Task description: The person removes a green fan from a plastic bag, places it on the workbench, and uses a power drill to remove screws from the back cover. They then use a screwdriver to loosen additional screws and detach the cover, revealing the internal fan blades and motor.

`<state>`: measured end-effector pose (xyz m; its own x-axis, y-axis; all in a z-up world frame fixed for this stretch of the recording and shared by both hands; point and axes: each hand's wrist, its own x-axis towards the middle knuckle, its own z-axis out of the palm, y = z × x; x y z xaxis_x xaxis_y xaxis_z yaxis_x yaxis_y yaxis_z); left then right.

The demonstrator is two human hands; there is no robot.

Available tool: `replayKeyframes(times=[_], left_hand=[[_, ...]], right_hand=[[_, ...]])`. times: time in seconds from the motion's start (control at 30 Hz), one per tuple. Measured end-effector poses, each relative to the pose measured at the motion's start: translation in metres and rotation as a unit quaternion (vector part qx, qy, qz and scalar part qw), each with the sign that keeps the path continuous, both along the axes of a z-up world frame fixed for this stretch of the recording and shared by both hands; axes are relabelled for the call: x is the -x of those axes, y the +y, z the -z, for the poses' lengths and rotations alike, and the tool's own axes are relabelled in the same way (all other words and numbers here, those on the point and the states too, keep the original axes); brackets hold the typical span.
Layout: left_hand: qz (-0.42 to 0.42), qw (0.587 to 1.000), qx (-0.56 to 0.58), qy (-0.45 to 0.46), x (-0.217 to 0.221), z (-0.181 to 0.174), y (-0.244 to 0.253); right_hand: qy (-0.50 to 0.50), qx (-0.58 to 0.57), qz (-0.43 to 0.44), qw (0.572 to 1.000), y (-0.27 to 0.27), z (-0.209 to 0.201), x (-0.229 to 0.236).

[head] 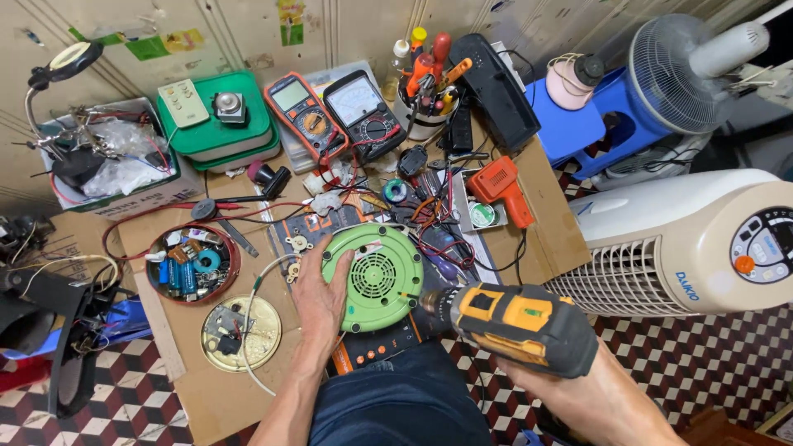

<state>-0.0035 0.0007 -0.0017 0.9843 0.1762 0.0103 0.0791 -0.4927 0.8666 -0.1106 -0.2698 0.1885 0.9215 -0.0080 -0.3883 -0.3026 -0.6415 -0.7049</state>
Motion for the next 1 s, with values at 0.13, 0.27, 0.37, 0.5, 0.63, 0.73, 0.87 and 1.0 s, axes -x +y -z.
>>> replayKeyframes(times=[0.13,0.27,0.37,0.5,0.63,0.73,0.87,1.0], left_hand=[[0.001,1.000,0.026,0.010,-0.001,-0.005,-0.004],[0.001,1.000,0.025,-0.012,0.000,0.000,-0.001],[0.005,1.000,0.007,-0.012,-0.002,0.000,-0.002],[0.007,1.000,0.014,0.005,-0.002,-0.004,-0.002],[-0.004,0.999,0.040,0.013,-0.002,-0.004,-0.002],[-0.009,0.998,0.062,0.020,-0.001,-0.007,-0.002],[-0.010,0.996,0.091,0.022,0.000,-0.003,0.001],[-0.008,0.994,0.106,0.020,-0.003,-0.001,-0.004]], right_hand=[[-0.006,0.023,-0.032,0.999,0.029,-0.016,-0.012],[0.184,0.072,0.028,0.980,0.048,-0.020,-0.029],[0.153,0.014,0.024,0.988,0.047,-0.007,-0.030],[0.237,0.062,0.062,0.968,0.059,0.002,-0.040],[0.172,0.148,-0.025,0.974,0.064,0.023,-0.039],[0.152,0.137,-0.035,0.978,0.076,0.024,-0.045],[0.121,0.137,-0.052,0.982,0.078,0.031,-0.044],[0.219,0.184,-0.016,0.958,0.074,0.037,-0.049]])
